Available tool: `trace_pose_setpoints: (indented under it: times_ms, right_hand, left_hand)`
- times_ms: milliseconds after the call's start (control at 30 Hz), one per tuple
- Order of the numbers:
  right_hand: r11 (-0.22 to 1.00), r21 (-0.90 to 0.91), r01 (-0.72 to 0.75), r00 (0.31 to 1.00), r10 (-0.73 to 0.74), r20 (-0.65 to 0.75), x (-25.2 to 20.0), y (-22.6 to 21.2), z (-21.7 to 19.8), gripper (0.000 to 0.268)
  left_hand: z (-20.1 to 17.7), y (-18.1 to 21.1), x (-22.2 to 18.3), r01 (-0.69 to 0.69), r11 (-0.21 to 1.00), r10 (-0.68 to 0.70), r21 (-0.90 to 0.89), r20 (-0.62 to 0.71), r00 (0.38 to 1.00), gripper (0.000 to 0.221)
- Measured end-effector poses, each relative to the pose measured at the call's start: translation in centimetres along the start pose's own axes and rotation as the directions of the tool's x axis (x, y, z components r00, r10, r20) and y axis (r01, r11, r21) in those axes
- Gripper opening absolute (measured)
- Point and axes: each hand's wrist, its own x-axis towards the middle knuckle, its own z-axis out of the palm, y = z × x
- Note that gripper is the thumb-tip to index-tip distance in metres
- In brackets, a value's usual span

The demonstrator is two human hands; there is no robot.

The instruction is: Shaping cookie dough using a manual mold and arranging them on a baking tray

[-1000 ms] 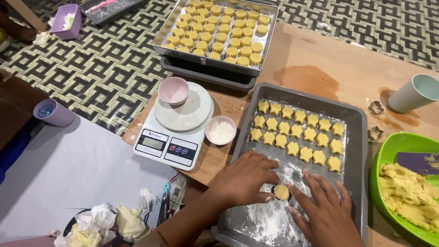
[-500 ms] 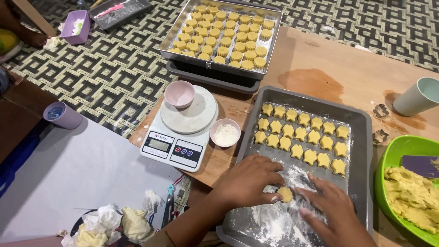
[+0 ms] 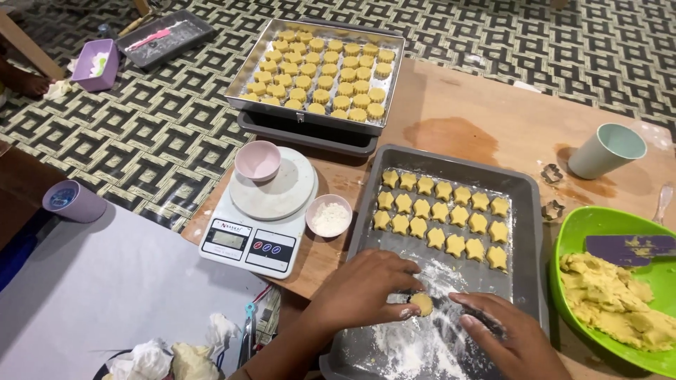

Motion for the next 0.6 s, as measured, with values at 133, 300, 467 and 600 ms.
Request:
trace_pose_setpoints:
  times_ms: [133, 300, 467, 600]
  right_hand:
    - [0.974, -0.224, 0.024, 1.000, -0.022, 0.014, 0.3, -0.6, 0.4, 0.040]
    - [0.715, -0.429, 0.552, 0.824, -0.548, 0.145, 1.7, -1.0, 1.5, 0.045]
    - [0.534, -0.585, 0.611, 0.768, -0.579, 0.275, 3.6, -0.8, 3.1, 0.050]
    - [0.554, -0.541, 0.633, 0.753, -0.602, 0.266, 4.0, -2.3, 3.2, 0.033]
  left_hand:
    - [0.1, 0.0, 0.0, -0.003, 1.000, 0.003, 0.007, 0.014, 1.000, 0.041]
    - [-0.3, 0.4, 0.1, 0.158, 0.984, -0.154, -0.081, 0.046, 0.987, 0.044]
    - [0.0, 0.2, -0.4, 0.090, 0.989, -0.097, -0.117, -0.054, 0.994, 0.043]
    - [-0.1, 0.3, -0.3, 0.100, 0.989, -0.108, -0.110, -0.071, 0.992, 0.038]
